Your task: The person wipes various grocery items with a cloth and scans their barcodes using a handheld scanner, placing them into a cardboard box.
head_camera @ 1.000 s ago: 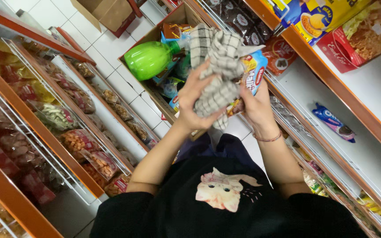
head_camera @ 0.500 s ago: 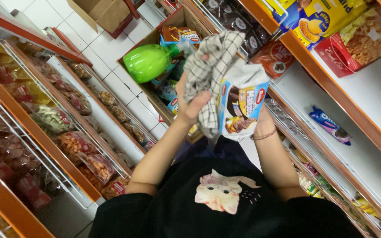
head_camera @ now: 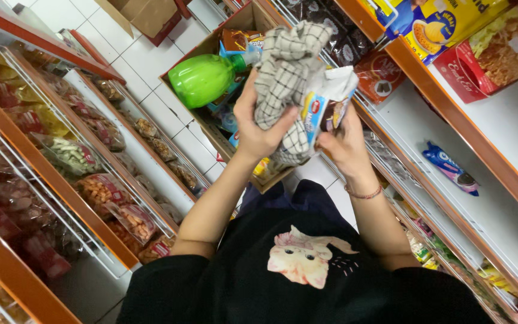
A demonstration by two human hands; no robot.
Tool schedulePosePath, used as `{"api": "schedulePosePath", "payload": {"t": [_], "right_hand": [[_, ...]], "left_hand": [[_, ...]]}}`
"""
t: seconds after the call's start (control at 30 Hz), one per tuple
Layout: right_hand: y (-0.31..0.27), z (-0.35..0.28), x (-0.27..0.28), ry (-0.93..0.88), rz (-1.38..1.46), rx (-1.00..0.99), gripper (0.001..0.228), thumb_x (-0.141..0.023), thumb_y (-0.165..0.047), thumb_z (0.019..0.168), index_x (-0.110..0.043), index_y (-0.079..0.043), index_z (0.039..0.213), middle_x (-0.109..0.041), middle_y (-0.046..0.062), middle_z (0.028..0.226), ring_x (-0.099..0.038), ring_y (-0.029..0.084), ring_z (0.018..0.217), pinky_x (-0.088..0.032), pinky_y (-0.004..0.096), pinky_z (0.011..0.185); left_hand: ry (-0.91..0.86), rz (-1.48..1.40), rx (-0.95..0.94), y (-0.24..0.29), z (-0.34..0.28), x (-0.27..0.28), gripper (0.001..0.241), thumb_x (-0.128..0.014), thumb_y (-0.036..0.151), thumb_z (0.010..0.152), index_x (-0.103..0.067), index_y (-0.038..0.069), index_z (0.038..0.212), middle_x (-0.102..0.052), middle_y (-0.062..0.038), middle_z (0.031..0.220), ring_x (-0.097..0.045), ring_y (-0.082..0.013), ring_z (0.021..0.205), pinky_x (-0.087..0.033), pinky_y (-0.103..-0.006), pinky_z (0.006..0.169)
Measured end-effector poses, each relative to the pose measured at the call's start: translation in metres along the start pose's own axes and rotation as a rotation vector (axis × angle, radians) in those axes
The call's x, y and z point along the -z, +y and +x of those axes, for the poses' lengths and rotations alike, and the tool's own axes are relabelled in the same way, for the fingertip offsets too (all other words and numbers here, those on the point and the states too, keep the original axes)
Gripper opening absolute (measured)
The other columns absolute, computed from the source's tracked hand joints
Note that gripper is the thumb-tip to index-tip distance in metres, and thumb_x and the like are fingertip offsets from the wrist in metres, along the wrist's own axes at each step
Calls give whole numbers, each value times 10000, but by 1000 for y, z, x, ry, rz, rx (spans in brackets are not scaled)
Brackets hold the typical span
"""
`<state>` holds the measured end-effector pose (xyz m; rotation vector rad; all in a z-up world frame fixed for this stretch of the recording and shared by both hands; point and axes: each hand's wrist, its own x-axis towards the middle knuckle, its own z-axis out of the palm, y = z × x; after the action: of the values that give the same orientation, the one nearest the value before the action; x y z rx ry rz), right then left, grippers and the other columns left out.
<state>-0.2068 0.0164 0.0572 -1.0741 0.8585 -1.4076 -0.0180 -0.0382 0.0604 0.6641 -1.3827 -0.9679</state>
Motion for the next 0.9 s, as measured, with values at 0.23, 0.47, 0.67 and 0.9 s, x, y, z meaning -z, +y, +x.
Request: {"api": "schedulePosePath", "payload": {"t": [0.23,0.47,0.67,0.9], "right_hand": [[20,-1,16,183,88,-12,882,-855,-274,840,-363,37,1503,-594,123,1414,-609,239,1315,-505,407,1179],[23,6,41,178,450,-129,798,-743,-433,882,-477,-13,1506,-629,112,1413,-626,257,1282,-506,394,1155],[24,12,54,326,450,-85,747,-702,-476,920,-499,-31,1484,-641,114,1413,-633,268,1291,-509,405,1161],[18,8,60,280,403,-79,782,-710,-538,946,-480,-51,1513,-614,92,1474,-612,251,1356,-488,411,1209]], "left_hand": [[-6,-375,411,-7,-6,2,624,-740,144,887,-531,-60,1438,-670,-148,1325,-629,-219,1214,-473,-360,1128],[-264,121,-89,-7,-27,23,545,-788,110,711,-658,-37,1219,-624,-204,1363,-624,-356,1303,-467,-411,1164],[-274,684,-154,-21,-17,71,594,-853,145,659,-707,37,1225,-629,-132,1318,-610,-367,1216,-510,-445,1069],[-431,1478,88,-35,-6,65,646,-790,587,701,-721,69,1081,-586,-117,1303,-494,-354,1258,-326,-604,992]]}}
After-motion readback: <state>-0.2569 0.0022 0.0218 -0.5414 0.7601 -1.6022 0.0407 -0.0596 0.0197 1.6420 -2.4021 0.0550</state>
